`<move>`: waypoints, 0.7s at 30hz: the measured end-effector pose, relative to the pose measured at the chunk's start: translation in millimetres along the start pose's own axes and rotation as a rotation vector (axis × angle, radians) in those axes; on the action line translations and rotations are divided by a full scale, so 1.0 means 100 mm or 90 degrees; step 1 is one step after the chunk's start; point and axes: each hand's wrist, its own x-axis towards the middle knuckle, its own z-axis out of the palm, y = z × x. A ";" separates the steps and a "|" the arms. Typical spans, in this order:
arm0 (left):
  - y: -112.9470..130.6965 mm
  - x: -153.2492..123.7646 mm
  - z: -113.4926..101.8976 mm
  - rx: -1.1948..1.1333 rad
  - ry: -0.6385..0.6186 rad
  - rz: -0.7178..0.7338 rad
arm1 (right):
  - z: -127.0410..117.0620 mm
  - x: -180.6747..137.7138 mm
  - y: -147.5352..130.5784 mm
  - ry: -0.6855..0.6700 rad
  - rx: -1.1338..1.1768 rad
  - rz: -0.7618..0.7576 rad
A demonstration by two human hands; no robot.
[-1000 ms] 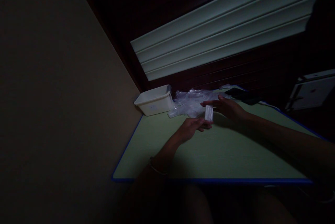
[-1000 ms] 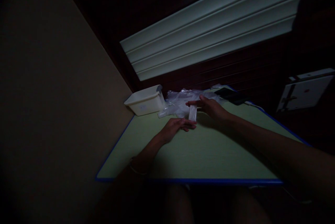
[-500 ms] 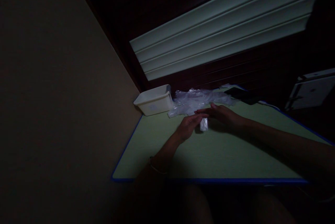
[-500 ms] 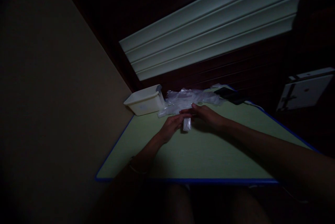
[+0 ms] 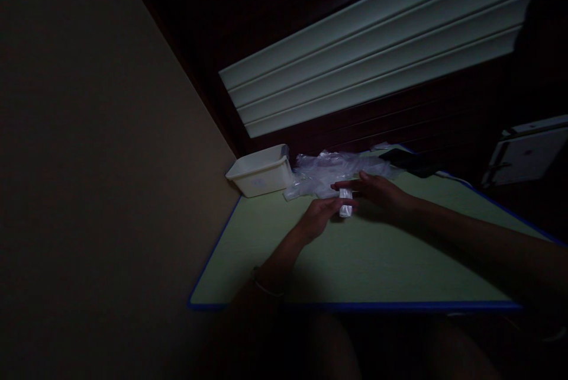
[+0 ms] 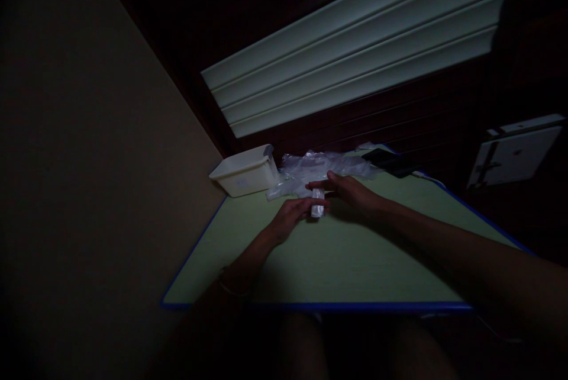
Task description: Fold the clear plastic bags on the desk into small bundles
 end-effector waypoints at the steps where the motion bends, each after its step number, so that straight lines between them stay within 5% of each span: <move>1: 0.00 0.00 0.00 -0.001 -0.003 0.000 | -0.01 0.00 0.00 0.005 0.000 0.003; 21: 0.04 -0.01 0.03 0.045 -0.059 -0.006 | -0.07 0.02 -0.07 0.041 -0.054 -0.042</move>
